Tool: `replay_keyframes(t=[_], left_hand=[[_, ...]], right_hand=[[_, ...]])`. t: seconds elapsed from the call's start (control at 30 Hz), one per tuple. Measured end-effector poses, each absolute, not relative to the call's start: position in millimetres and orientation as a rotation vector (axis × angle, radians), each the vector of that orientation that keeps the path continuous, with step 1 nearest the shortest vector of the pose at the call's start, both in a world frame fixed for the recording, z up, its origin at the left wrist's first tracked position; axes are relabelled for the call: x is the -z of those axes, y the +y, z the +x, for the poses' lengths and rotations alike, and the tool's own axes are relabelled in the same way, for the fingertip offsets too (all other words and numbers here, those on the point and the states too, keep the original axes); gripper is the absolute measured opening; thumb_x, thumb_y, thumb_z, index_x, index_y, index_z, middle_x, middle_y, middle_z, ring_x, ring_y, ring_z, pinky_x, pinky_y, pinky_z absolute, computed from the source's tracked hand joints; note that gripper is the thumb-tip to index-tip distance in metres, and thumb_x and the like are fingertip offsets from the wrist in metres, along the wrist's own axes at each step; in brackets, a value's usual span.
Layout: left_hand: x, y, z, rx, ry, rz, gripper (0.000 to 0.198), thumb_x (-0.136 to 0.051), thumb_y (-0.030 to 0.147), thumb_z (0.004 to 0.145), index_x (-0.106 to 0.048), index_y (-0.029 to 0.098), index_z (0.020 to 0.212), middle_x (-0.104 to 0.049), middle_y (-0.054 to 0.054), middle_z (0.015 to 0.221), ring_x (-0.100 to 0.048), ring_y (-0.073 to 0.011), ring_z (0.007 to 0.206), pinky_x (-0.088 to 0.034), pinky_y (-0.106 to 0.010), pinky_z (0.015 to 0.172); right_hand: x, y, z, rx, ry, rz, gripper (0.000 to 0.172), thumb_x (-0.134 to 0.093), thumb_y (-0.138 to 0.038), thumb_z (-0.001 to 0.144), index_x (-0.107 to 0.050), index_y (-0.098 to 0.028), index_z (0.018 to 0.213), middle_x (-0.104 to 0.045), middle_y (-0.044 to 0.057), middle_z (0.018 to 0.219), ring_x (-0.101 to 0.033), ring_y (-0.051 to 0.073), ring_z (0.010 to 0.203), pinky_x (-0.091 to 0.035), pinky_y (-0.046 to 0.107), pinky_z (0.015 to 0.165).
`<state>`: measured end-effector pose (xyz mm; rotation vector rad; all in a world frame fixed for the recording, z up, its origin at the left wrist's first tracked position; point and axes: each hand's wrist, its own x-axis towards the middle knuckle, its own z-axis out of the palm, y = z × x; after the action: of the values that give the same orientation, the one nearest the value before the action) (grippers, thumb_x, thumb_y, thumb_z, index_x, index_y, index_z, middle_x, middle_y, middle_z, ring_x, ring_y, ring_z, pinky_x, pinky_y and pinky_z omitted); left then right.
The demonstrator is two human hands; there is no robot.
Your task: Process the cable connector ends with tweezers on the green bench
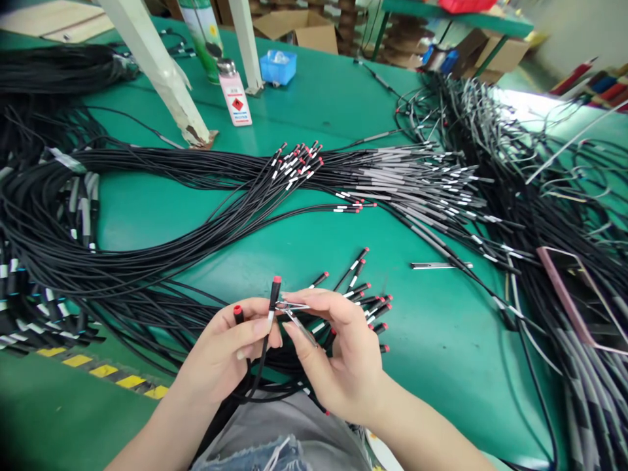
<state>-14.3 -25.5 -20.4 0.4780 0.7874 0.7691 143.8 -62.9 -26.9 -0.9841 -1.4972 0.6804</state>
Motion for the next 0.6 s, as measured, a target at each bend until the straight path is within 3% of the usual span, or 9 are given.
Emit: replay_keyframes(t=[0.3, 0.6], left_hand=[[20.8, -28.0, -16.9, -0.767, 0.734, 0.508, 0.011, -0.074, 0.023, 0.073, -0.078, 0.014, 0.079, -0.068, -0.006, 0.057, -0.03, -0.0013, 0.041, -0.018, -0.018, 0.043], [21.2, -29.8, -15.7, -0.778, 0.771, 0.482, 0.015, -0.077, 0.024, 0.07, -0.077, 0.014, 0.081, -0.071, -0.009, 0.06, -0.037, -0.0036, 0.042, -0.022, -0.018, 0.043]], right_hand=[[25.6, -63.4, 142.5, -0.685, -1.495, -0.965, 0.047, -0.058, 0.004, 0.085, -0.051, -0.022, 0.123, -0.067, 0.009, 0.111, -0.068, 0.019, 0.106, -0.063, 0.036, 0.09], [27.2, -64.9, 142.9, -0.648, -1.519, -1.007, 0.046, -0.06, 0.002, 0.085, -0.051, -0.023, 0.123, -0.068, 0.008, 0.111, -0.069, 0.02, 0.104, -0.063, 0.037, 0.089]])
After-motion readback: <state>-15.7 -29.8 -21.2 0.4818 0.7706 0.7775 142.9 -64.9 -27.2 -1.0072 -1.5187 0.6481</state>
